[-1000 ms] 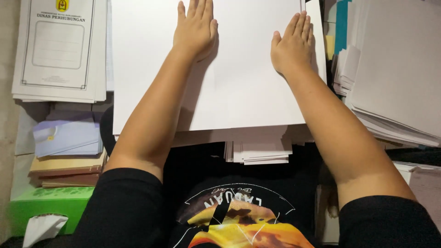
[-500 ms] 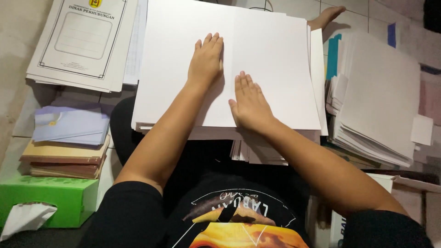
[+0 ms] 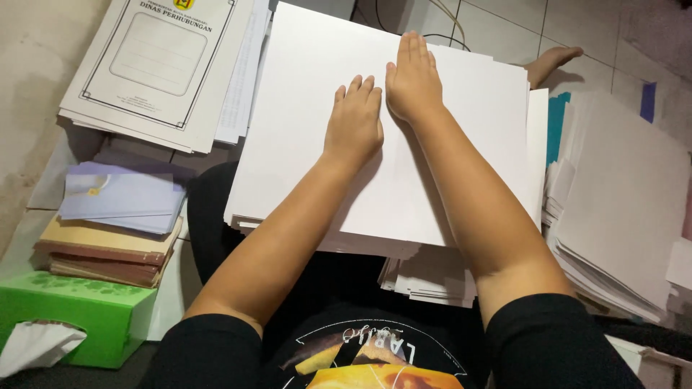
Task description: The person sits on the floor and repeatedly folds large white sheets of paper in half. They smooth the folded edges with their hands and place the finished sheets onto a growing stack on their lap.
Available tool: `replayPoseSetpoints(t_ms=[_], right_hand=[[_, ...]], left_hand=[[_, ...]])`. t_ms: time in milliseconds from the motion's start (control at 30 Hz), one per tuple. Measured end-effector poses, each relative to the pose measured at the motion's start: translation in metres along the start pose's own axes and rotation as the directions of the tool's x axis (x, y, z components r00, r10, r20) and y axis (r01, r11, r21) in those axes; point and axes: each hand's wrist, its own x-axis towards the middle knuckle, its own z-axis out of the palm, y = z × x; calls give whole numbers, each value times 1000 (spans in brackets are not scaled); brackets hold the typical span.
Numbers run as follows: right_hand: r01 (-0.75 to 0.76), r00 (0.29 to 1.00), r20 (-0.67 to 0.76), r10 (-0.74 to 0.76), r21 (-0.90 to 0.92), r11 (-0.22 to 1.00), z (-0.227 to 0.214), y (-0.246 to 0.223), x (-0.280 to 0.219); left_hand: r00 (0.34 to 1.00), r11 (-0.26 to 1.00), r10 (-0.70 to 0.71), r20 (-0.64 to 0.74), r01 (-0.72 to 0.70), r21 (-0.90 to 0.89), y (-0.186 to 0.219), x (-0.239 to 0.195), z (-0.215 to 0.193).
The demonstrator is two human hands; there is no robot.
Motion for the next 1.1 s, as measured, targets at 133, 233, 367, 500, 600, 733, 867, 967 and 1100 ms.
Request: replayPoseSetpoints(t_ms=[133, 233, 367, 500, 600, 733, 867, 967, 1100], right_hand=[[-81, 997, 9, 81, 17, 997, -14, 20, -5], [-229, 973, -28, 229, -6, 973, -27, 59, -30], [-359, 933, -20, 358, -63, 931, -42, 85, -89], [-340, 938, 38, 345, -95, 936, -49, 85, -138], [-346, 935, 59, 350, -75, 935, -50, 86, -147], [-346, 937, 36, 346, -27, 938, -46, 83, -145], [-352, 936, 24, 352, 15, 936, -41, 87, -141], [-352, 936, 35, 351, 34, 935, -43, 89, -142], [-367, 930, 34, 365, 40, 930, -45, 84, -143]], left_hand=[[1000, 1000, -1, -5, 1, 30, 3, -1, -3], [999, 1000, -8, -34, 9, 29, 1, 0, -4], [998, 999, 2, -57, 1, 39, -5, 1, 2], [967, 987, 23, 254, -63, 149, 26, -8, -45], [815, 963, 127, 565, -238, 127, 51, -30, -67], [710, 976, 64, 702, -193, 106, 89, -78, -116], [664, 984, 5, 747, -136, 114, 88, -86, -110], [666, 973, -21, 746, -157, 168, 80, -59, -83], [717, 968, -71, 693, -117, 221, 59, 10, -36]])
